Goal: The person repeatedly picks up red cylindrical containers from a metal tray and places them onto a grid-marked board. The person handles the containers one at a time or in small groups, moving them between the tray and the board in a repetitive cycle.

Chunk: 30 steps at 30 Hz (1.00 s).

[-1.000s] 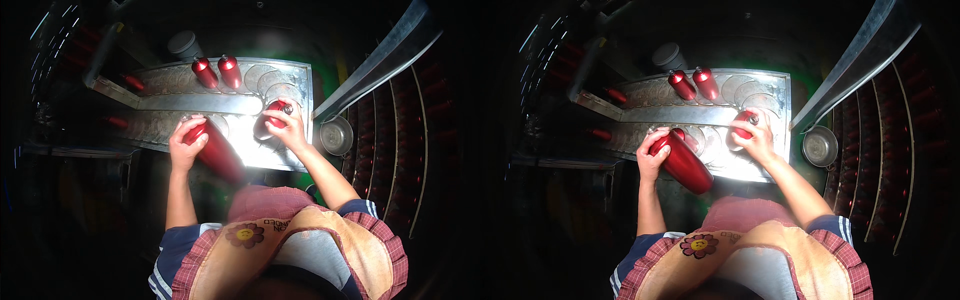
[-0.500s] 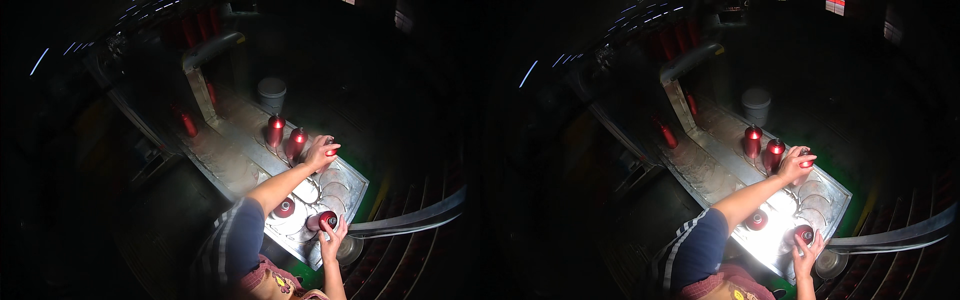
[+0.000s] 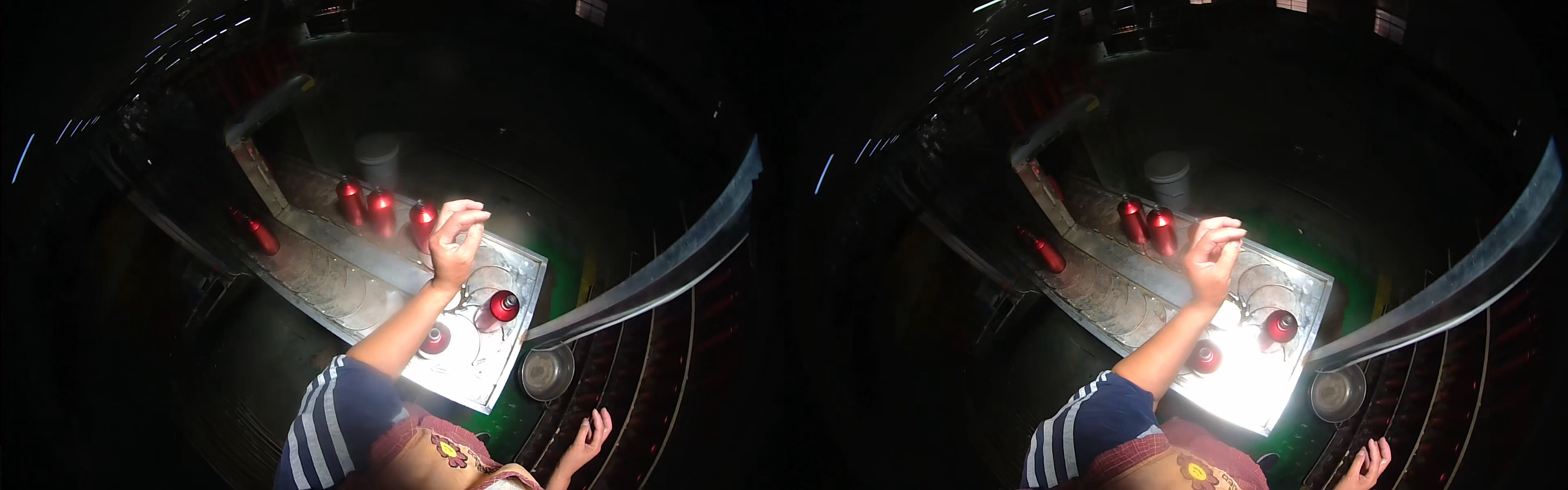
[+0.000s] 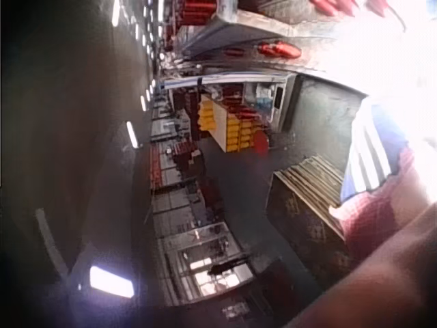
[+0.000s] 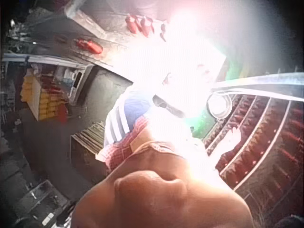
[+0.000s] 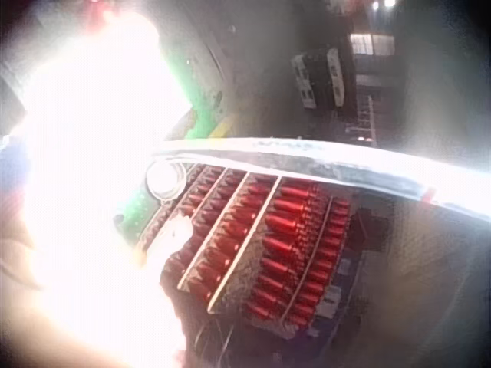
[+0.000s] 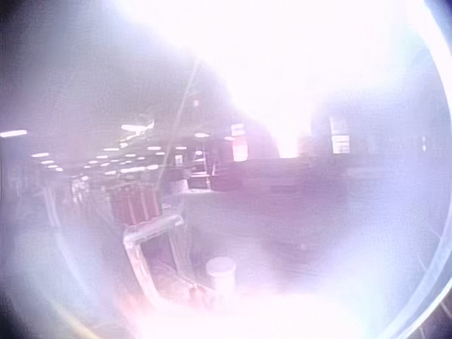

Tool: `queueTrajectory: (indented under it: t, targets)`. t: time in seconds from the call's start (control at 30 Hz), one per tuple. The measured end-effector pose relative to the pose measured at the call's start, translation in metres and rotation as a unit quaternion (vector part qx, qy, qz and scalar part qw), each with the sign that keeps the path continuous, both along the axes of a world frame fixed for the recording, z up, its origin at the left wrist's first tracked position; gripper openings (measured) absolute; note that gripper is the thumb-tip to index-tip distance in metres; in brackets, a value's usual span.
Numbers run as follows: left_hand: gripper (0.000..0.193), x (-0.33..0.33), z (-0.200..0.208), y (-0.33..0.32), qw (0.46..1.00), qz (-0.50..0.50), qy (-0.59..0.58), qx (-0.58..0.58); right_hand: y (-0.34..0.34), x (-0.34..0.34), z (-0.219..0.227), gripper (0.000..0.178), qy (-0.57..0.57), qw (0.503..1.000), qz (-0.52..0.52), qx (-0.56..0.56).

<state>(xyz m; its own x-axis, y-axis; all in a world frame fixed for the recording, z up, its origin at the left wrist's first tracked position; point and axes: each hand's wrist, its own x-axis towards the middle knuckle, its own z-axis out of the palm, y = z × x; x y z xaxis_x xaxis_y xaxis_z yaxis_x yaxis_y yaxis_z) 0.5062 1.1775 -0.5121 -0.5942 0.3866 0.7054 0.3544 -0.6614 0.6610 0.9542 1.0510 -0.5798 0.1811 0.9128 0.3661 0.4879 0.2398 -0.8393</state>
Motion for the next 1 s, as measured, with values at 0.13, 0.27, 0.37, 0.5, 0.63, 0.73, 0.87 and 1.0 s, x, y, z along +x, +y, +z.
queueTrajectory:
  t: [0.13, 0.27, 0.37, 0.5, 0.63, 0.73, 0.87, 1.0]
  targets:
    - [0.011, 0.149, 0.000, -0.049, 0.968, -0.236, -0.058, 0.064, -0.008, 0.087, 0.044, 0.026, -0.028, 0.993, -0.096, 0.057]
    - [0.013, 0.320, -0.011, -0.051, 0.860, -0.493, -0.007, -0.133, -0.012, 0.244, 0.093, 0.030, -0.135, 0.964, -0.163, 0.159]
    - [0.022, 0.437, 0.011, -0.024, 0.805, -0.562, 0.050, -0.187, -0.036, 0.383, 0.143, 0.036, -0.216, 0.915, -0.293, 0.172]
    - [0.033, 0.595, 0.064, 0.032, 0.761, -0.613, 0.137, -0.162, -0.053, 0.550, 0.190, 0.050, -0.348, 0.791, -0.496, 0.086]
    - [0.047, 0.767, 0.108, 0.089, 0.761, -0.557, 0.332, -0.022, -0.047, 0.640, 0.181, 0.053, -0.332, 0.811, -0.478, -0.062]
    - [0.056, 0.878, 0.120, 0.127, 0.756, -0.477, 0.448, -0.014, -0.048, 0.663, 0.165, 0.054, -0.311, 0.845, -0.431, -0.059]
    - [0.054, 0.941, 0.113, 0.149, 0.724, -0.444, 0.524, -0.070, -0.053, 0.667, 0.149, 0.055, -0.239, 0.850, -0.466, -0.052]
    - [0.053, 0.935, 0.095, 0.139, 0.732, -0.409, 0.541, -0.057, -0.057, 0.667, 0.139, 0.050, -0.257, 0.845, -0.469, -0.025]
